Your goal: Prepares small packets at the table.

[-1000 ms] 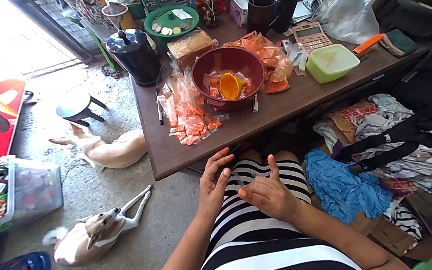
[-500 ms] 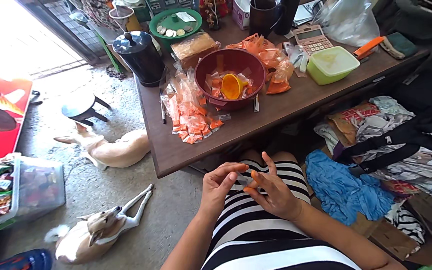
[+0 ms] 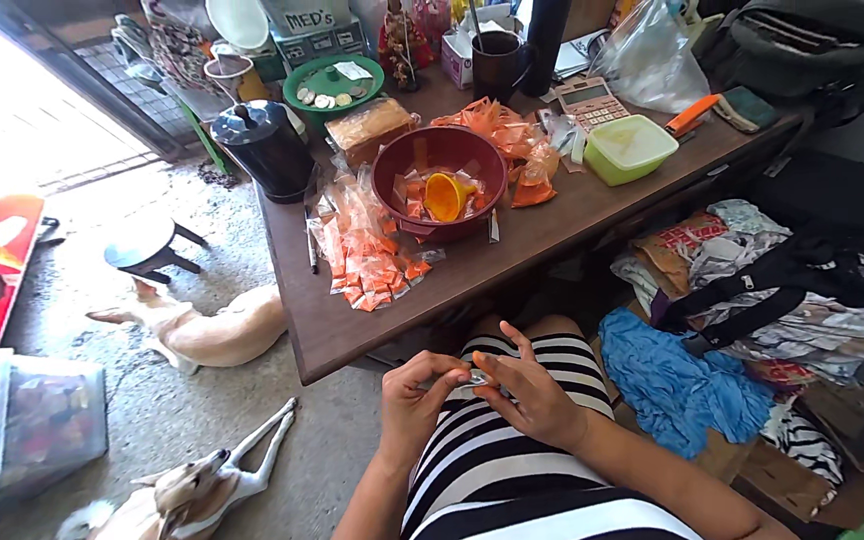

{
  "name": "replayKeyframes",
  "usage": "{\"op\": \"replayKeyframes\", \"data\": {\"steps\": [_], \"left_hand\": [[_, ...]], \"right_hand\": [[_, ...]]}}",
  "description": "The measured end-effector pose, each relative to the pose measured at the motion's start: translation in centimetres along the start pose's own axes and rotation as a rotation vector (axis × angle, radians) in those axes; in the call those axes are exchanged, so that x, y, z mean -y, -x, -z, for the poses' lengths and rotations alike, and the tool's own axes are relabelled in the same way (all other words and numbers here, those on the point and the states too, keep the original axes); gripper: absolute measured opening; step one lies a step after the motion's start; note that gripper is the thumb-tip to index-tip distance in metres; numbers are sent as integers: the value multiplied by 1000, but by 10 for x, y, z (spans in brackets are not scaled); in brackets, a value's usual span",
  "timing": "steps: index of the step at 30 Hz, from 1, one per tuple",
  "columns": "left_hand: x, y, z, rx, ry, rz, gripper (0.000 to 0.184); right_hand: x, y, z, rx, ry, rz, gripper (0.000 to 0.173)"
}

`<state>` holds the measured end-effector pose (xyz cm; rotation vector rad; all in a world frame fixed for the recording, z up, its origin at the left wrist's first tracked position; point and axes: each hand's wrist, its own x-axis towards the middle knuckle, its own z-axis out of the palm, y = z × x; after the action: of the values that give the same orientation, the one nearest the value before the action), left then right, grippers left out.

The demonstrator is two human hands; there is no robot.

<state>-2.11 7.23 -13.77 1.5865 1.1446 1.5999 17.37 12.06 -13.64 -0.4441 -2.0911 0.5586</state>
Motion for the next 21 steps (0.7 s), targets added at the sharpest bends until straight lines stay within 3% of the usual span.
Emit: {"op": "replayKeyframes", "data": {"steps": [4,11,17,21], "left_hand": [[1,3,5,99,98,70,13],[-6,6,0,7,79,172,7],[0,8,-7,67,-65,66,37],[-2,7,-8,113,239,146,16]], "right_hand": [[-3,0,3,-18,11,-38,36],[-5,0,5,-23,28,-40,35],[-4,1,5,3,35,-33,34],[-5,2,7,12,34,-32,34]]}}
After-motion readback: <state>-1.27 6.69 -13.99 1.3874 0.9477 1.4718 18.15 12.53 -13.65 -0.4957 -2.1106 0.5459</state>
